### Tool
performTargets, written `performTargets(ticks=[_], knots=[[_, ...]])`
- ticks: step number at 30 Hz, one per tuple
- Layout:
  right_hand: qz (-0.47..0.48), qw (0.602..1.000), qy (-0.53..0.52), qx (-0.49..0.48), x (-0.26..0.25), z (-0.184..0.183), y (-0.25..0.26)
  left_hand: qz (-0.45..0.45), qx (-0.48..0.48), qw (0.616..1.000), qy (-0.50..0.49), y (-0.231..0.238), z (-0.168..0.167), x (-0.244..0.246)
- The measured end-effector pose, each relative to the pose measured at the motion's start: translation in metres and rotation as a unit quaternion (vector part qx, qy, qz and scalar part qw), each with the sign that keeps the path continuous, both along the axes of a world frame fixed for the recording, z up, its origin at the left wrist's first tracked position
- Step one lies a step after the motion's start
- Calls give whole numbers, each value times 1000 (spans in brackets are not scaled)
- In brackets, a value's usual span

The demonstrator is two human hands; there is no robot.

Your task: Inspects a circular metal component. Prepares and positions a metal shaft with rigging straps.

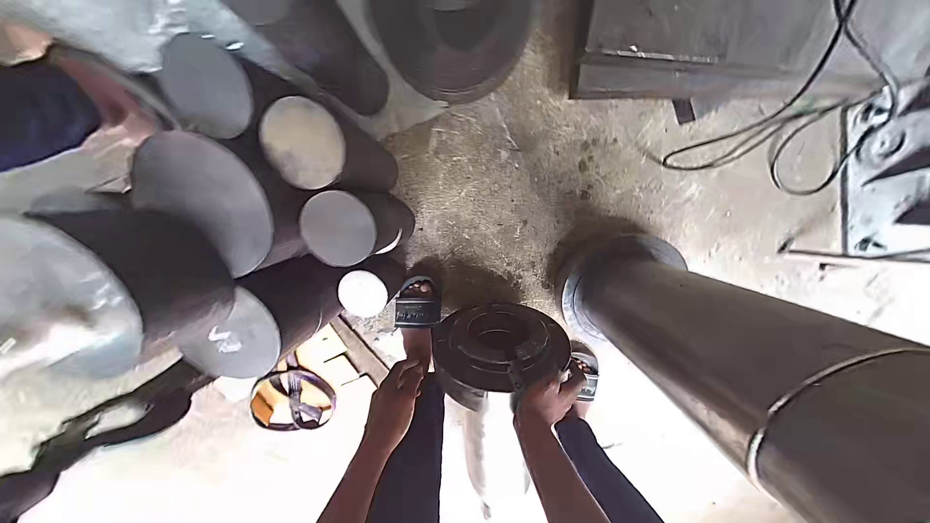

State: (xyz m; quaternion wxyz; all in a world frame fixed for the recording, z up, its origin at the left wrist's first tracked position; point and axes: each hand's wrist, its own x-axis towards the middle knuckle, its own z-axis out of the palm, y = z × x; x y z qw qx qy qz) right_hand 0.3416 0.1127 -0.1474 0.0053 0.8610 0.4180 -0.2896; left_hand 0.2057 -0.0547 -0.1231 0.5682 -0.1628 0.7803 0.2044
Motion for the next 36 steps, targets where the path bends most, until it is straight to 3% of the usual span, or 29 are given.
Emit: performTargets(ticks=[3, 6, 8, 11, 14, 16, 17, 20, 25, 33, 36], knots=[[61, 996, -21, -56, -3, 5, 3, 9, 39, 998, 46, -10, 59, 26], [102, 992, -17, -77, 8, 5, 1, -89, 60, 994, 12, -11, 144, 57], [111, 991, 16, -79, 7, -1, 6, -131, 125, 983, -4, -4, 182, 62], [254, 961, 3, -108, 33, 12, 9, -20, 258, 965, 48, -14, 208, 99], [513, 858, -19, -22, 55, 10, 26, 26, 273, 962, 18, -53, 173, 143], [586, 806, 72, 47, 54, -2, 48, 6, 233, 969, -80, -87, 130, 161], [588, 799, 117, 45, 63, -3, 54, 10, 210, 968, -137, -111, 119, 170], [522, 812, 257, 53, 79, -27, 59, 33, 195, 961, -191, -175, 118, 175], [364, 854, 356, 109, 76, -43, 36, 78, 258, 957, -104, -214, 129, 148], [390, 833, 356, 168, 60, -40, 14, 99, 326, 933, -112, -218, 143, 134], [432, 826, 295, 210, 40, -32, -14, 114, 346, 922, -134, -213, 140, 139]])
